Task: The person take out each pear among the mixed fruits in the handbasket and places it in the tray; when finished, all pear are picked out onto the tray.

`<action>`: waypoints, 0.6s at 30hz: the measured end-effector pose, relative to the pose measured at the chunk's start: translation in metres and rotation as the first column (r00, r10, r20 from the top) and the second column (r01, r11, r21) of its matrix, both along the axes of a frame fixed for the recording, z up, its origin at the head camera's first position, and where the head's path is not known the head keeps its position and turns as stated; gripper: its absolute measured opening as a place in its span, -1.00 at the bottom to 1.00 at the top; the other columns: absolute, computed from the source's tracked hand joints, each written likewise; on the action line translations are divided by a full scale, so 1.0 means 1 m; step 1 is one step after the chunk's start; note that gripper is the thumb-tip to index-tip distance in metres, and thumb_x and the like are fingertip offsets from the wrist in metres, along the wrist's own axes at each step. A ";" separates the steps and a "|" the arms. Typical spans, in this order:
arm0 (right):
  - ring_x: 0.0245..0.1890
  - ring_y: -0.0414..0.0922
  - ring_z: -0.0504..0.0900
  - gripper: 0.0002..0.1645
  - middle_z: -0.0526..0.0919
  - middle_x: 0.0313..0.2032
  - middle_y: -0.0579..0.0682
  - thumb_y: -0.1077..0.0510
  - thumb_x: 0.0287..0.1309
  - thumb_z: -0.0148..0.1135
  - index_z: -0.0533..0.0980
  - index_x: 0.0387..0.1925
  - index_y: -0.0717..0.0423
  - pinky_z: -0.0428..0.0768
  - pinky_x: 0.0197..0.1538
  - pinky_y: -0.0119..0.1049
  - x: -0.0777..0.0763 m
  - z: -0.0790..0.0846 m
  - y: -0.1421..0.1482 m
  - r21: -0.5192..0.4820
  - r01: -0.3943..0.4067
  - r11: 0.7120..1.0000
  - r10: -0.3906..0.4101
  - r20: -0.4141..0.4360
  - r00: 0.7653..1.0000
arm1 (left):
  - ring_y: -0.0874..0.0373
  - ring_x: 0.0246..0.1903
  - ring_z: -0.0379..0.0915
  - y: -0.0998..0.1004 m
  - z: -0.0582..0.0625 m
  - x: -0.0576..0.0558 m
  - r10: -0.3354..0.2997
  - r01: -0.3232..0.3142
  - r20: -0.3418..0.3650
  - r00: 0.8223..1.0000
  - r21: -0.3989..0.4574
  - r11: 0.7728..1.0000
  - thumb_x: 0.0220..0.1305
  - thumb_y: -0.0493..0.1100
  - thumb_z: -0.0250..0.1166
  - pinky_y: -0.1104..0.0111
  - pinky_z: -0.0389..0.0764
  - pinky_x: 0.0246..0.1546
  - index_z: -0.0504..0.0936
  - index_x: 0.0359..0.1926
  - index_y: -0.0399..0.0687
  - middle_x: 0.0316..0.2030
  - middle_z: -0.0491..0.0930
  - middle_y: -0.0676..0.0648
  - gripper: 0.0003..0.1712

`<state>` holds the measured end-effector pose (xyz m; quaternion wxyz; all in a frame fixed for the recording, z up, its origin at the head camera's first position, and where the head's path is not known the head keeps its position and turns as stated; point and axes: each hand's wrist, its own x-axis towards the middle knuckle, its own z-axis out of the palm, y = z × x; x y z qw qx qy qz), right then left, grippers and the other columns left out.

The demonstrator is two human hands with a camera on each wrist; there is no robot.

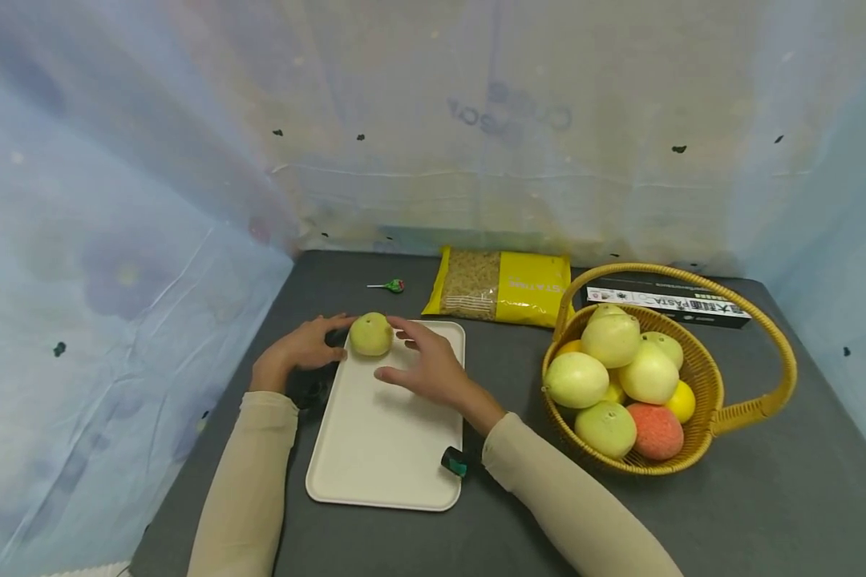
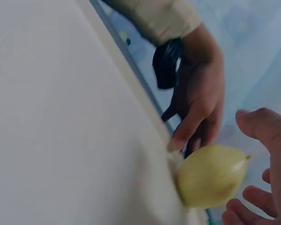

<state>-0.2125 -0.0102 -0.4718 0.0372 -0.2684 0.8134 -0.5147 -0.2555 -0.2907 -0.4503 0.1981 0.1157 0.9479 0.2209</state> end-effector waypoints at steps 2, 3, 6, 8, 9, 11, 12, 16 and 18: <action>0.49 0.09 0.57 0.06 0.49 0.57 -0.01 -0.02 0.20 0.68 0.37 0.65 -0.03 0.57 0.52 -0.11 0.010 0.007 0.009 -0.019 -0.018 1.000 0.018 -0.016 1.000 | -0.59 0.69 -0.30 0.000 -0.001 0.001 0.005 -0.005 0.003 1.000 0.005 1.000 0.56 -0.07 0.35 -0.62 -0.09 0.51 0.28 0.73 0.05 0.75 -0.02 -0.30 -0.17; 0.49 0.09 0.57 0.06 0.50 0.57 0.00 -0.02 0.20 0.68 0.38 0.64 -0.03 0.57 0.52 -0.11 0.016 0.009 0.013 -0.027 -0.026 0.999 0.025 -0.029 0.999 | -0.59 0.69 -0.30 0.000 -0.001 0.001 0.006 -0.006 0.003 1.000 0.007 1.000 0.56 -0.08 0.36 -0.62 -0.09 0.52 0.28 0.73 0.05 0.75 -0.01 -0.31 -0.17; 0.45 0.05 0.60 0.04 0.54 0.53 0.01 -0.03 0.19 0.68 0.40 0.63 -0.04 0.59 0.50 -0.10 0.036 0.018 0.032 -0.029 -0.057 0.998 0.055 -0.072 0.996 | -0.60 0.68 -0.29 -0.001 -0.002 0.002 0.001 -0.001 0.003 1.000 0.012 1.000 0.56 -0.08 0.36 -0.61 -0.10 0.52 0.28 0.72 0.05 0.75 -0.01 -0.31 -0.17; 0.42 -0.03 0.63 0.02 0.58 0.50 -0.04 -0.05 0.18 0.69 0.42 0.61 -0.11 0.62 0.47 -0.10 0.052 0.024 0.047 -0.008 -0.068 0.998 0.067 -0.112 0.991 | -0.59 0.68 -0.30 -0.001 -0.003 0.003 -0.012 0.012 0.004 1.000 0.016 1.000 0.57 -0.08 0.35 -0.60 -0.10 0.53 0.27 0.73 0.04 0.75 -0.01 -0.31 -0.17; 0.41 -0.04 0.64 0.02 0.59 0.49 -0.04 -0.06 0.17 0.69 0.43 0.61 -0.12 0.63 0.46 -0.09 0.060 0.027 0.055 -0.003 -0.078 0.997 0.077 -0.137 0.988 | -0.59 0.69 -0.31 -0.001 -0.003 0.003 -0.017 0.016 0.005 1.000 0.019 1.000 0.57 -0.08 0.35 -0.60 -0.11 0.53 0.27 0.73 0.04 0.75 -0.02 -0.31 -0.17; 0.39 -0.07 0.65 0.03 0.60 0.48 -0.06 -0.06 0.16 0.70 0.43 0.60 -0.13 0.65 0.43 -0.07 0.076 0.034 0.072 0.012 -0.095 0.995 0.095 -0.192 0.977 | -0.59 0.69 -0.33 -0.001 -0.003 0.003 -0.021 0.021 0.007 1.000 0.029 0.999 0.57 -0.09 0.34 -0.60 -0.13 0.53 0.25 0.74 0.03 0.75 -0.03 -0.31 -0.17; 0.40 -0.07 0.66 0.03 0.61 0.47 -0.07 -0.06 0.15 0.71 0.44 0.60 -0.13 0.65 0.43 -0.06 0.084 0.037 0.081 0.017 -0.098 0.995 0.099 -0.218 0.971 | -0.58 0.69 -0.33 -0.001 -0.002 0.003 -0.023 0.022 0.006 1.000 0.032 0.999 0.57 -0.09 0.34 -0.60 -0.14 0.53 0.25 0.74 0.02 0.76 -0.03 -0.31 -0.17; 0.46 -0.08 0.61 0.08 0.59 0.50 -0.05 -0.05 0.09 0.76 0.44 0.60 -0.11 0.58 0.49 -0.23 0.110 0.045 0.119 0.017 -0.085 0.996 0.087 -0.300 0.950 | -0.59 0.69 -0.34 -0.003 0.000 0.002 -0.016 0.016 -0.002 1.000 0.034 0.999 0.56 -0.09 0.34 -0.62 -0.14 0.52 0.25 0.73 0.02 0.75 -0.03 -0.30 -0.16; 0.49 -0.10 0.58 0.10 0.60 0.49 -0.01 -0.03 0.05 0.79 0.46 0.59 -0.06 0.49 0.53 -0.36 0.123 0.047 0.138 0.004 -0.058 0.998 0.057 -0.321 0.945 | -0.59 0.69 -0.33 -0.003 -0.001 0.001 -0.018 0.018 -0.003 1.000 0.031 0.999 0.56 -0.09 0.34 -0.62 -0.13 0.52 0.24 0.74 0.03 0.75 -0.02 -0.30 -0.15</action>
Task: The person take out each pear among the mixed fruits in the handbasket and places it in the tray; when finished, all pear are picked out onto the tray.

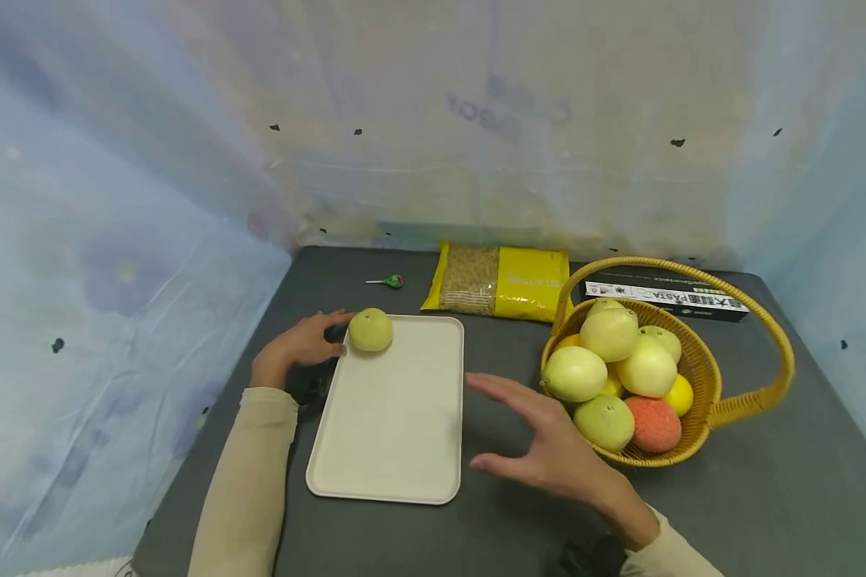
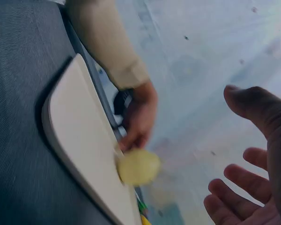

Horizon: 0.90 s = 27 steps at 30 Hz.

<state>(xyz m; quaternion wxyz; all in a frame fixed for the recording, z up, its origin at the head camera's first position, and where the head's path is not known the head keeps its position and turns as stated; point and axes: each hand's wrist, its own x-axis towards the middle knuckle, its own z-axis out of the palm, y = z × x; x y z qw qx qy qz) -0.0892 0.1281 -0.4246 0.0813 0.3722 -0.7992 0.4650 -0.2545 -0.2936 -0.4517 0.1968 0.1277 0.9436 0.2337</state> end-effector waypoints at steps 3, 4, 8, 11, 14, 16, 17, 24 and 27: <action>0.51 -0.12 0.56 0.12 0.61 0.47 0.09 0.10 -0.04 0.82 0.48 0.55 0.09 0.43 0.54 -0.46 0.015 0.004 0.026 -0.058 0.017 0.998 -0.018 -0.014 1.000 | -0.58 0.69 -0.34 -0.001 -0.001 -0.001 -0.001 0.001 0.001 1.000 0.003 1.000 0.57 -0.10 0.34 -0.61 -0.09 0.52 0.23 0.75 0.04 0.76 -0.03 -0.30 -0.15; 0.51 -0.14 0.55 0.12 0.61 0.47 0.11 0.14 -0.09 0.84 0.50 0.53 0.13 0.42 0.54 -0.48 0.020 0.005 0.034 -0.074 0.032 0.997 -0.033 -0.018 0.999 | -0.58 0.69 -0.34 -0.002 -0.001 -0.001 -0.003 0.003 0.001 1.000 0.007 1.000 0.57 -0.10 0.35 -0.61 -0.09 0.52 0.23 0.75 0.04 0.76 -0.03 -0.31 -0.15; 0.54 -0.11 0.52 0.12 0.58 0.45 0.29 0.46 -0.21 0.77 0.48 0.47 0.39 0.44 0.54 -0.45 0.034 0.006 0.066 -0.199 0.047 0.979 -0.045 0.015 0.999 | -0.59 0.69 -0.33 -0.002 -0.002 -0.002 -0.007 0.007 -0.005 1.000 0.012 1.000 0.56 -0.10 0.36 -0.61 -0.12 0.52 0.24 0.74 0.03 0.75 -0.03 -0.32 -0.14; 0.54 -0.09 0.51 0.10 0.56 0.45 0.36 0.66 -0.28 0.66 0.46 0.43 0.53 0.49 0.50 -0.44 0.038 0.005 0.087 -0.275 0.085 0.958 -0.075 0.046 0.996 | -0.59 0.68 -0.32 0.000 -0.002 -0.002 -0.008 0.008 -0.009 1.000 0.011 1.000 0.56 -0.10 0.36 -0.61 -0.15 0.53 0.24 0.74 0.03 0.75 -0.03 -0.33 -0.14; 0.49 -0.14 0.57 0.10 0.60 0.42 0.32 0.72 -0.34 0.63 0.49 0.40 0.53 0.55 0.43 -0.46 0.038 0.005 0.102 -0.263 0.177 0.948 -0.175 0.033 0.984 | -0.59 0.69 -0.33 0.000 -0.002 -0.001 -0.001 0.001 -0.008 1.000 0.009 1.000 0.56 -0.10 0.35 -0.60 -0.17 0.54 0.24 0.74 0.03 0.75 -0.03 -0.32 -0.15; 0.44 -0.18 0.60 0.12 0.63 0.39 0.29 0.73 -0.40 0.64 0.52 0.39 0.50 0.57 0.39 -0.50 0.037 0.006 0.109 -0.219 0.247 0.944 -0.251 0.010 0.968 | -0.58 0.69 -0.33 0.001 -0.001 -0.001 0.005 -0.004 -0.006 1.000 0.007 1.000 0.56 -0.10 0.35 -0.60 -0.17 0.54 0.24 0.74 0.05 0.75 -0.03 -0.31 -0.15; 0.42 -0.20 0.62 0.14 0.65 0.38 0.28 0.72 -0.43 0.65 0.53 0.39 0.48 0.57 0.39 -0.51 0.036 0.006 0.111 -0.198 0.276 0.940 -0.283 -0.004 0.959 | -0.57 0.69 -0.33 0.001 -0.001 -0.001 0.009 -0.009 -0.003 1.000 0.007 1.000 0.56 -0.10 0.35 -0.60 -0.18 0.54 0.24 0.74 0.05 0.75 -0.03 -0.31 -0.15; 0.34 -0.37 0.63 0.09 0.69 0.36 0.13 0.52 -0.26 0.76 0.60 0.43 0.15 0.49 0.37 -0.62 0.025 0.012 0.108 -0.050 0.422 0.905 -0.423 -0.021 0.906 | -0.53 0.71 -0.35 0.002 0.000 -0.001 0.031 -0.031 0.016 0.999 -0.009 0.999 0.57 -0.10 0.34 -0.58 -0.20 0.55 0.23 0.75 0.07 0.76 -0.04 -0.28 -0.15; 0.37 -0.46 0.57 0.07 0.69 0.37 0.07 0.41 -0.20 0.80 0.61 0.44 0.04 0.42 0.40 -0.67 0.018 0.012 0.103 0.005 0.448 0.894 -0.447 -0.063 0.892 | -0.54 0.70 -0.35 0.002 0.000 -0.001 0.025 -0.025 0.015 1.000 -0.010 1.000 0.56 -0.10 0.34 -0.58 -0.20 0.55 0.23 0.75 0.06 0.76 -0.03 -0.28 -0.15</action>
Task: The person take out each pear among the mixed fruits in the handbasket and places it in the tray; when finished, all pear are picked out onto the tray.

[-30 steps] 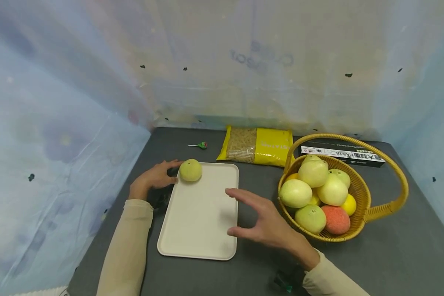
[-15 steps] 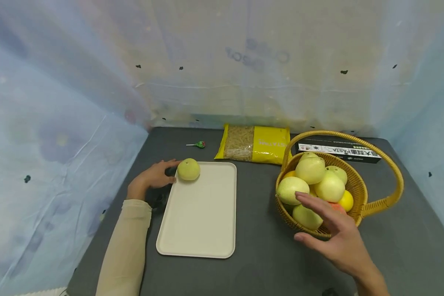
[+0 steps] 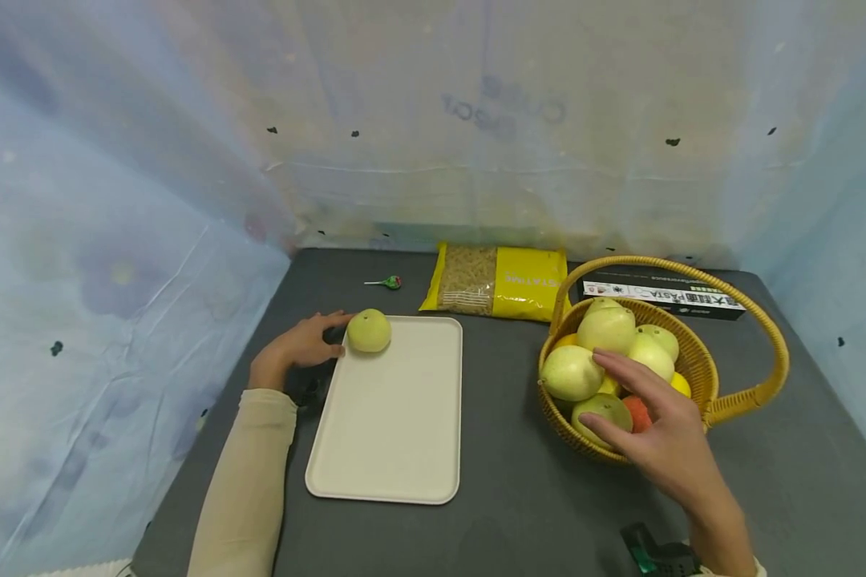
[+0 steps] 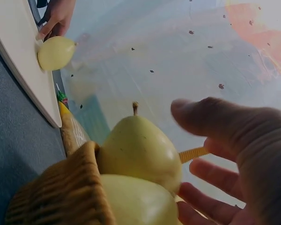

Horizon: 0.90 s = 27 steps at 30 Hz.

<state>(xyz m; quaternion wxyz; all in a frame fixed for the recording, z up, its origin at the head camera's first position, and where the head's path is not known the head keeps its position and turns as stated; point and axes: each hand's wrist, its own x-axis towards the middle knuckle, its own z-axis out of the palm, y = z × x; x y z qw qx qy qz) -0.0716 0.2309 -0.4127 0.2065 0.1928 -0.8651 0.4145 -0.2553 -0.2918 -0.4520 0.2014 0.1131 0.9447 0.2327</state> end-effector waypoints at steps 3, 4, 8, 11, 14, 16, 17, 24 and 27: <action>0.41 -0.49 0.51 0.05 0.68 0.38 0.09 0.37 -0.18 0.80 0.61 0.45 0.03 0.38 0.41 -0.69 -0.007 -0.001 -0.005 0.030 -0.007 1.000 0.008 -0.018 1.000 | -0.55 0.70 -0.34 0.000 -0.001 0.001 -0.007 0.007 0.001 1.000 0.007 1.000 0.56 -0.10 0.34 -0.59 -0.19 0.54 0.23 0.75 0.06 0.76 -0.03 -0.29 -0.15; 0.42 -0.50 0.50 0.05 0.68 0.39 0.10 0.36 -0.17 0.80 0.61 0.45 0.03 0.37 0.41 -0.69 -0.008 -0.002 -0.006 0.038 -0.010 0.999 0.011 -0.022 1.000 | -0.56 0.70 -0.34 0.000 -0.001 0.001 -0.009 0.009 -0.001 1.000 0.010 1.000 0.56 -0.10 0.34 -0.60 -0.18 0.54 0.24 0.74 0.06 0.76 -0.03 -0.29 -0.15; 0.42 -0.48 0.48 0.04 0.66 0.40 0.09 0.35 -0.15 0.79 0.60 0.45 0.03 0.33 0.38 -0.74 -0.013 -0.005 -0.011 0.080 -0.006 0.997 0.009 -0.040 0.999 | -0.58 0.69 -0.33 0.000 -0.001 0.002 -0.012 0.012 -0.007 1.000 0.017 1.000 0.55 -0.10 0.36 -0.61 -0.17 0.53 0.25 0.74 0.06 0.75 -0.02 -0.31 -0.14; 0.40 -0.31 0.53 0.03 0.66 0.39 0.09 0.35 -0.17 0.78 0.61 0.44 0.02 0.27 0.39 -0.76 -0.017 -0.008 -0.014 0.115 0.012 0.993 -0.005 -0.066 0.998 | -0.58 0.69 -0.33 -0.001 0.000 0.002 -0.011 0.011 -0.013 1.000 0.017 1.000 0.55 -0.09 0.36 -0.62 -0.16 0.52 0.25 0.74 0.05 0.75 -0.01 -0.31 -0.15; 0.38 -0.01 0.55 0.01 0.65 0.38 0.15 0.37 -0.19 0.75 0.62 0.42 0.06 0.20 0.42 -0.76 -0.021 -0.011 -0.017 0.142 0.017 0.990 -0.003 -0.097 0.995 | -0.58 0.69 -0.32 -0.001 0.000 0.001 -0.009 0.009 -0.016 1.000 0.014 1.000 0.55 -0.09 0.35 -0.62 -0.16 0.52 0.25 0.74 0.06 0.75 -0.01 -0.31 -0.15; 0.36 0.16 0.53 0.02 0.63 0.38 0.20 0.39 -0.20 0.73 0.61 0.42 0.09 0.16 0.46 -0.72 -0.024 -0.014 -0.019 0.161 0.016 0.987 0.004 -0.117 0.993 | -0.58 0.69 -0.32 -0.001 0.000 0.001 -0.006 0.006 -0.017 1.000 0.013 1.000 0.55 -0.10 0.35 -0.62 -0.16 0.52 0.25 0.74 0.05 0.75 -0.01 -0.31 -0.15; 0.36 0.22 0.52 0.02 0.62 0.38 0.23 0.41 -0.21 0.72 0.61 0.42 0.11 0.15 0.48 -0.68 -0.026 -0.016 -0.020 0.172 0.015 0.985 0.007 -0.128 0.992 | -0.59 0.69 -0.32 -0.001 0.000 0.001 -0.006 0.006 -0.017 1.000 0.013 1.000 0.55 -0.10 0.35 -0.62 -0.17 0.52 0.25 0.74 0.05 0.75 -0.01 -0.31 -0.15; 0.31 0.30 0.51 0.01 0.59 0.37 0.30 0.41 -0.20 0.70 0.58 0.41 0.20 0.21 0.51 -0.42 -0.030 -0.025 -0.022 0.218 0.054 0.974 -0.013 -0.187 0.982 | -0.59 0.69 -0.31 0.000 -0.001 0.002 -0.011 0.012 -0.029 1.000 0.025 1.000 0.54 -0.11 0.36 -0.60 -0.19 0.54 0.27 0.73 0.03 0.74 0.00 -0.33 -0.15; 0.30 0.29 0.52 0.00 0.61 0.34 0.30 0.38 -0.20 0.71 0.59 0.40 0.21 0.19 0.53 -0.49 -0.030 -0.026 -0.022 0.185 0.052 0.981 -0.016 -0.192 0.981 | -0.59 0.69 -0.32 0.001 -0.001 0.001 -0.014 0.015 -0.025 1.000 0.031 0.999 0.55 -0.12 0.35 -0.59 -0.20 0.55 0.26 0.73 0.03 0.75 -0.01 -0.33 -0.16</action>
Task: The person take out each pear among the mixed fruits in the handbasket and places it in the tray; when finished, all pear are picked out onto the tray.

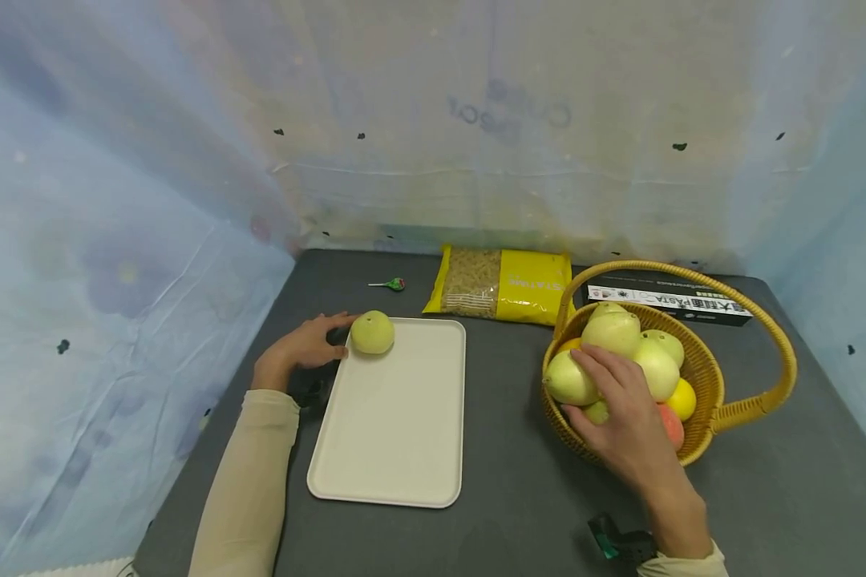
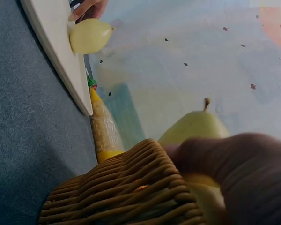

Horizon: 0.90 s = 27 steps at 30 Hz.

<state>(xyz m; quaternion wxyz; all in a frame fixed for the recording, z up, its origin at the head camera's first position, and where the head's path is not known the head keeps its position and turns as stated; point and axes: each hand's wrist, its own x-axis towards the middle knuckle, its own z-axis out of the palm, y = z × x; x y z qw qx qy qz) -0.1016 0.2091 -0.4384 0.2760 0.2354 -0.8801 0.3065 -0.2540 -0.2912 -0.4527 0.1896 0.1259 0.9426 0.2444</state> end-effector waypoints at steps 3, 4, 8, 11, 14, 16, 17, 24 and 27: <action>0.29 0.23 0.54 0.02 0.64 0.32 0.27 0.34 -0.21 0.74 0.59 0.42 0.20 0.19 0.51 -0.58 0.002 0.000 0.001 -0.053 -0.005 0.999 0.006 0.018 1.000 | -0.58 0.69 -0.33 0.001 0.000 0.000 0.001 -0.001 0.009 1.000 0.002 1.000 0.55 -0.12 0.35 -0.59 -0.20 0.55 0.26 0.73 0.03 0.75 -0.02 -0.32 -0.16; 0.31 0.20 0.54 0.03 0.65 0.32 0.25 0.32 -0.20 0.75 0.58 0.43 0.18 0.19 0.51 -0.61 0.002 0.001 0.001 -0.068 -0.001 0.998 0.003 0.031 1.000 | -0.58 0.69 -0.33 0.001 0.001 0.000 0.001 -0.001 0.012 1.000 0.001 1.000 0.56 -0.11 0.35 -0.59 -0.20 0.55 0.26 0.74 0.03 0.75 -0.03 -0.32 -0.16; 0.34 -0.01 0.57 0.08 0.68 0.33 0.16 0.24 -0.18 0.80 0.56 0.47 0.11 0.25 0.48 -0.65 0.005 0.005 0.003 -0.089 0.025 0.996 -0.019 0.069 0.997 | -0.58 0.69 -0.33 0.000 0.001 0.000 0.005 -0.005 0.013 1.000 -0.003 1.000 0.56 -0.11 0.35 -0.60 -0.19 0.54 0.26 0.73 0.04 0.75 -0.02 -0.31 -0.16; 0.28 -0.22 0.59 0.10 0.70 0.30 0.10 0.24 -0.23 0.83 0.57 0.46 0.07 0.33 0.36 -0.68 0.008 0.010 0.005 -0.098 0.047 0.994 -0.039 0.082 0.996 | -0.58 0.69 -0.33 0.000 0.002 0.000 0.007 -0.007 0.012 1.000 -0.007 1.000 0.56 -0.10 0.35 -0.60 -0.18 0.54 0.27 0.73 0.05 0.75 -0.01 -0.30 -0.16; 0.18 -0.39 0.59 0.13 0.72 0.26 0.06 0.27 -0.27 0.85 0.58 0.45 0.04 0.41 0.20 -0.69 0.009 0.018 0.006 -0.129 0.042 0.991 -0.029 0.105 0.994 | -0.58 0.69 -0.33 0.000 0.002 0.000 0.006 -0.006 0.011 1.000 -0.008 1.000 0.56 -0.11 0.34 -0.60 -0.18 0.54 0.27 0.73 0.05 0.75 -0.01 -0.30 -0.17; 0.17 -0.46 0.60 0.15 0.71 0.26 0.06 0.32 -0.27 0.85 0.56 0.47 0.04 0.47 0.17 -0.71 0.009 0.024 0.007 -0.170 0.018 0.985 0.005 0.131 0.991 | -0.58 0.69 -0.33 -0.001 0.002 0.000 0.003 -0.003 0.009 1.000 -0.007 1.000 0.56 -0.11 0.34 -0.60 -0.18 0.54 0.27 0.73 0.04 0.75 -0.01 -0.31 -0.17; 0.18 -0.48 0.60 0.16 0.70 0.28 0.05 0.34 -0.25 0.84 0.55 0.48 0.04 0.49 0.18 -0.72 0.008 0.027 0.007 -0.186 0.006 0.982 0.021 0.146 0.989 | -0.58 0.69 -0.33 -0.001 0.002 0.000 0.002 -0.002 0.008 1.000 -0.007 1.000 0.56 -0.12 0.34 -0.60 -0.17 0.54 0.27 0.73 0.03 0.75 -0.01 -0.31 -0.18; 0.29 -0.33 0.62 0.15 0.63 0.37 0.02 0.45 -0.14 0.75 0.51 0.53 -0.03 0.60 0.27 -0.61 -0.006 0.050 -0.001 -0.267 -0.102 0.958 0.155 0.184 0.971 | -0.59 0.69 -0.32 -0.001 0.000 0.000 -0.008 0.008 0.002 1.000 0.006 1.000 0.55 -0.12 0.32 -0.60 -0.15 0.54 0.27 0.73 0.03 0.75 -0.01 -0.33 -0.17; 0.28 -0.28 0.62 0.11 0.63 0.36 -0.02 0.45 -0.11 0.73 0.52 0.53 -0.01 0.63 0.26 -0.58 -0.013 0.061 -0.009 -0.285 -0.147 0.947 0.204 0.182 0.962 | -0.60 0.68 -0.31 -0.002 -0.001 0.000 -0.010 0.010 -0.002 1.000 0.008 1.000 0.55 -0.12 0.32 -0.60 -0.12 0.53 0.26 0.73 0.02 0.74 -0.01 -0.33 -0.17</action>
